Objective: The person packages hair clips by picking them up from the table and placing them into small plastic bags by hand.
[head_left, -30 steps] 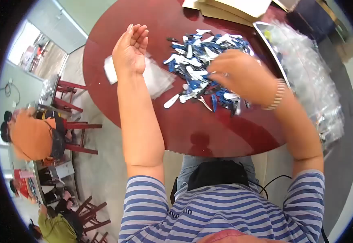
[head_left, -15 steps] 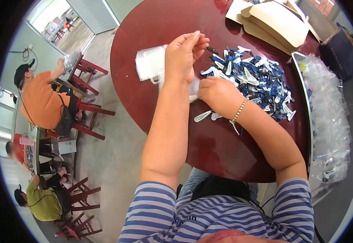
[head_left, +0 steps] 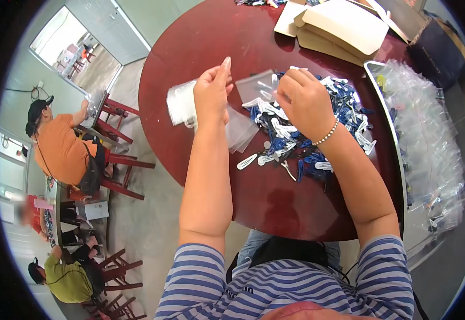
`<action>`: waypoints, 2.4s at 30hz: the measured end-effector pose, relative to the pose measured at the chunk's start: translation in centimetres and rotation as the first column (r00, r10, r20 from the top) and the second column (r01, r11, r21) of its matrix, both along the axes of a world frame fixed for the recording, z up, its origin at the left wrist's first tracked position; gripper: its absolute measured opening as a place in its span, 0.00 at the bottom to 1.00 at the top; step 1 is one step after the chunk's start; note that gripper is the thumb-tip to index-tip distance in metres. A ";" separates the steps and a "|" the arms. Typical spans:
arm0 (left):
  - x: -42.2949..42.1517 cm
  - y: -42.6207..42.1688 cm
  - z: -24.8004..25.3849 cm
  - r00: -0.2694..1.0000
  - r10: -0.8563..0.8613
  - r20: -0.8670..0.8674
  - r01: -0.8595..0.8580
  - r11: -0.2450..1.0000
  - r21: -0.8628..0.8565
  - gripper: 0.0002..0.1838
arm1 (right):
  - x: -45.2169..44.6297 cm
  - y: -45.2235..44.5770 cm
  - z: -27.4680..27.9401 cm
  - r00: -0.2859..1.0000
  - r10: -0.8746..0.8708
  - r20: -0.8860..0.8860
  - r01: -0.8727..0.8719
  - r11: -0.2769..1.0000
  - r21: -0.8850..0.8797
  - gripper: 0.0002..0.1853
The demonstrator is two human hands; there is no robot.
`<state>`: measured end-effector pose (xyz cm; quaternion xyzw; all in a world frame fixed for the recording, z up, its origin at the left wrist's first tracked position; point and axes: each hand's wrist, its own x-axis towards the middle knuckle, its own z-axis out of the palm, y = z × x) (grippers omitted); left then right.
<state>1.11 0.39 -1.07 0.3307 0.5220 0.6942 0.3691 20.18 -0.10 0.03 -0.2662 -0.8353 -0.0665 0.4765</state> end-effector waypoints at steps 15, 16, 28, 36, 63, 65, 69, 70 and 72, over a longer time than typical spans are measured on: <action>1.9 -1.5 0.7 0.865 -0.500 0.047 0.502 0.857 -0.114 0.09 | 0.5 0.0 0.3 0.990 0.088 0.109 -0.088 0.996 -0.005 0.09; 1.8 -1.4 0.7 0.866 -0.500 0.025 0.498 0.855 -0.143 0.10 | 0.5 -0.1 0.5 0.992 0.105 0.065 -0.105 0.994 -0.011 0.11; 3.2 -2.2 1.3 0.826 -0.544 -0.150 0.523 0.838 -0.158 0.08 | 0.7 0.8 0.5 1.000 0.010 0.008 -0.010 0.999 0.030 0.11; 2.8 -1.4 -0.3 0.789 -0.584 -0.192 0.570 0.812 -0.125 0.08 | 1.2 0.3 0.8 0.991 0.014 0.131 -0.001 0.995 -0.103 0.13; 3.6 -1.4 -0.6 0.665 -0.534 -0.522 0.546 0.824 -0.149 0.08 | 4.2 -0.1 4.5 0.992 0.079 0.097 -0.054 0.969 -0.240 0.07; 3.4 -1.1 -1.0 0.652 -0.518 -0.554 0.545 0.828 -0.134 0.08 | 4.3 -0.2 4.2 0.983 0.093 0.160 -0.050 0.966 -0.253 0.09; 3.5 -1.2 -1.1 0.603 -0.459 -0.653 0.527 0.843 -0.105 0.09 | 4.4 -0.3 4.1 0.931 0.209 0.300 -0.052 0.888 -0.457 0.15; 3.5 -1.2 -0.9 0.603 -0.463 -0.650 0.531 0.841 -0.106 0.09 | 4.2 -0.3 4.0 0.926 0.235 0.295 -0.063 0.867 -0.494 0.14; 3.5 -1.4 -0.6 0.561 -0.425 -0.710 0.495 0.860 -0.123 0.17 | 3.8 0.0 3.4 0.923 0.293 0.249 -0.131 0.849 -0.511 0.13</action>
